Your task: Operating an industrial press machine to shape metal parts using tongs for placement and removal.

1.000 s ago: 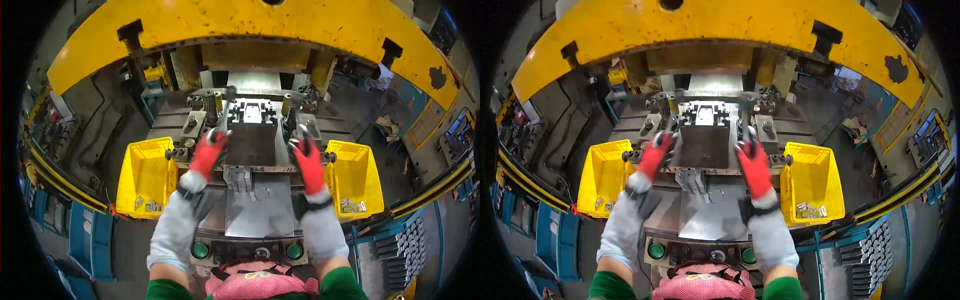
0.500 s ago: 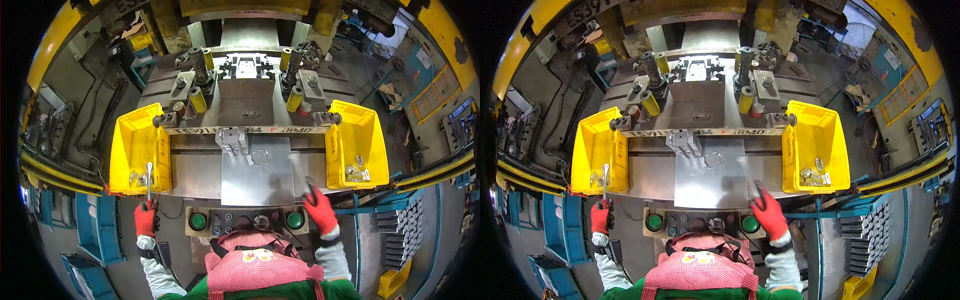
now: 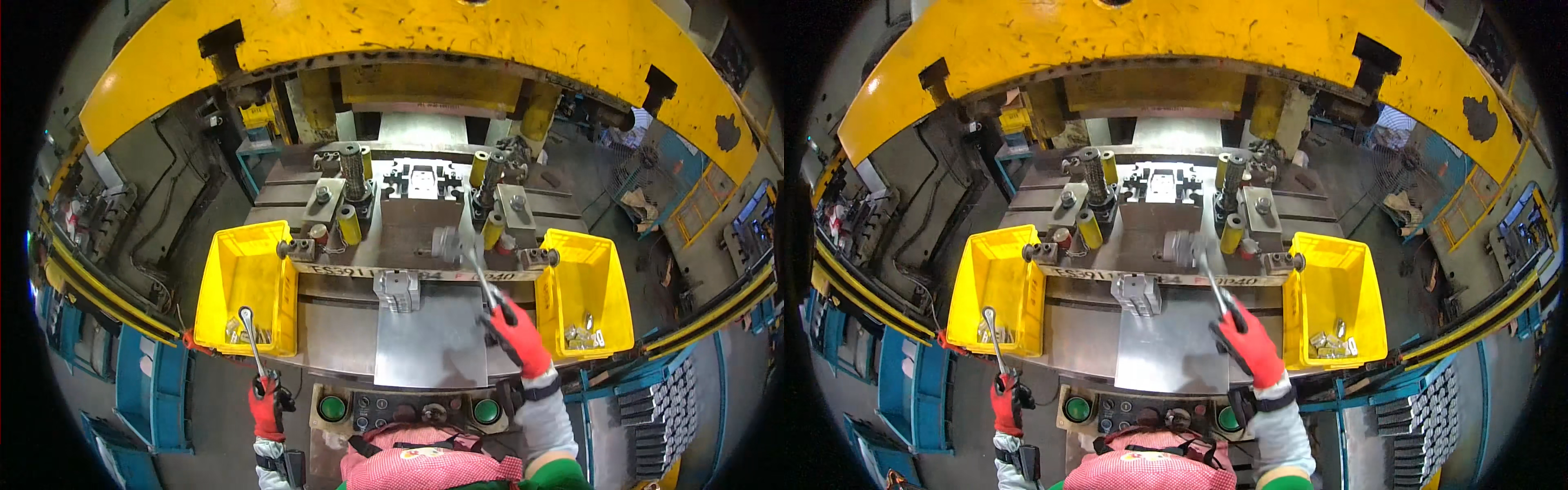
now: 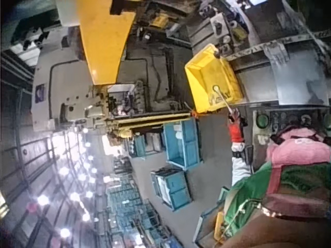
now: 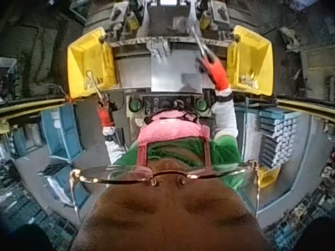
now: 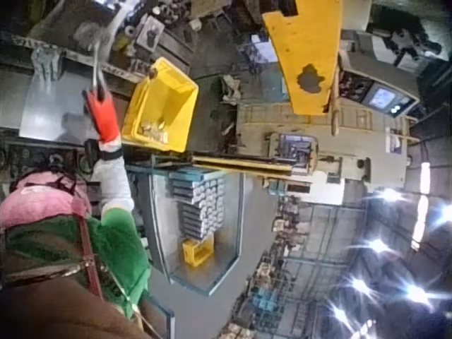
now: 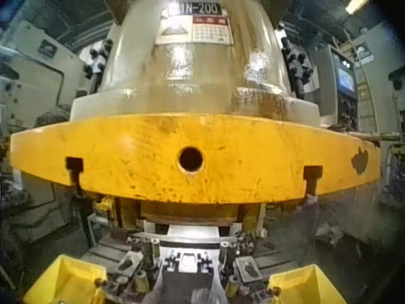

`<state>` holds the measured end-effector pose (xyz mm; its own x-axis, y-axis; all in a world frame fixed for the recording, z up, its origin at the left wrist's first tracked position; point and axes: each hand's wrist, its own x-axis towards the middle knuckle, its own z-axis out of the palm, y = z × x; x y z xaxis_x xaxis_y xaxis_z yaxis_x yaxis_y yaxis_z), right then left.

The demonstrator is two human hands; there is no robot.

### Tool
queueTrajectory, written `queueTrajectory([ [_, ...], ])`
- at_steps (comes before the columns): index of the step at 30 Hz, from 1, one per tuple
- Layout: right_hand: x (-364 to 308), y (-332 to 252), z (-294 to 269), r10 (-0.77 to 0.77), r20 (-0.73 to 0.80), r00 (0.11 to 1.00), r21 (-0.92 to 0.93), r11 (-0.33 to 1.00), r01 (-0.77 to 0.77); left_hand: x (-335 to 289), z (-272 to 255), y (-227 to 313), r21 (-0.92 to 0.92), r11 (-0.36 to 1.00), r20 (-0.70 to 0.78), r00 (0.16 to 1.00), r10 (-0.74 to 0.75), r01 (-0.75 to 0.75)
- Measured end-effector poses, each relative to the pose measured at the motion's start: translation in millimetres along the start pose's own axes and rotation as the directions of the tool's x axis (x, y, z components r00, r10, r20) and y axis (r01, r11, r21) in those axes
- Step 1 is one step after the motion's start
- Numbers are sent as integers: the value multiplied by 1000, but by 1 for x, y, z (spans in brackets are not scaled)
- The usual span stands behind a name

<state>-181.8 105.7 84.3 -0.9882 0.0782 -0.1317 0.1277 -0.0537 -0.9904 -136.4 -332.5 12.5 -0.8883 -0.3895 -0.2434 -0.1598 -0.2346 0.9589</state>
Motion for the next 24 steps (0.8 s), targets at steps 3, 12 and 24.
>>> queueTrajectory([
  [3,79,-22,13,-334,-52,941,-260,914,311,3,14,1,-18,1000,18,1000,1,0],
  [12,197,-33,49,-209,-97,973,-548,827,123,-8,9,-9,15,1000,-7,1000,-26,26],
  [24,107,-43,25,-336,-279,900,-357,906,228,5,-36,-79,99,985,-277,946,167,-145],
])
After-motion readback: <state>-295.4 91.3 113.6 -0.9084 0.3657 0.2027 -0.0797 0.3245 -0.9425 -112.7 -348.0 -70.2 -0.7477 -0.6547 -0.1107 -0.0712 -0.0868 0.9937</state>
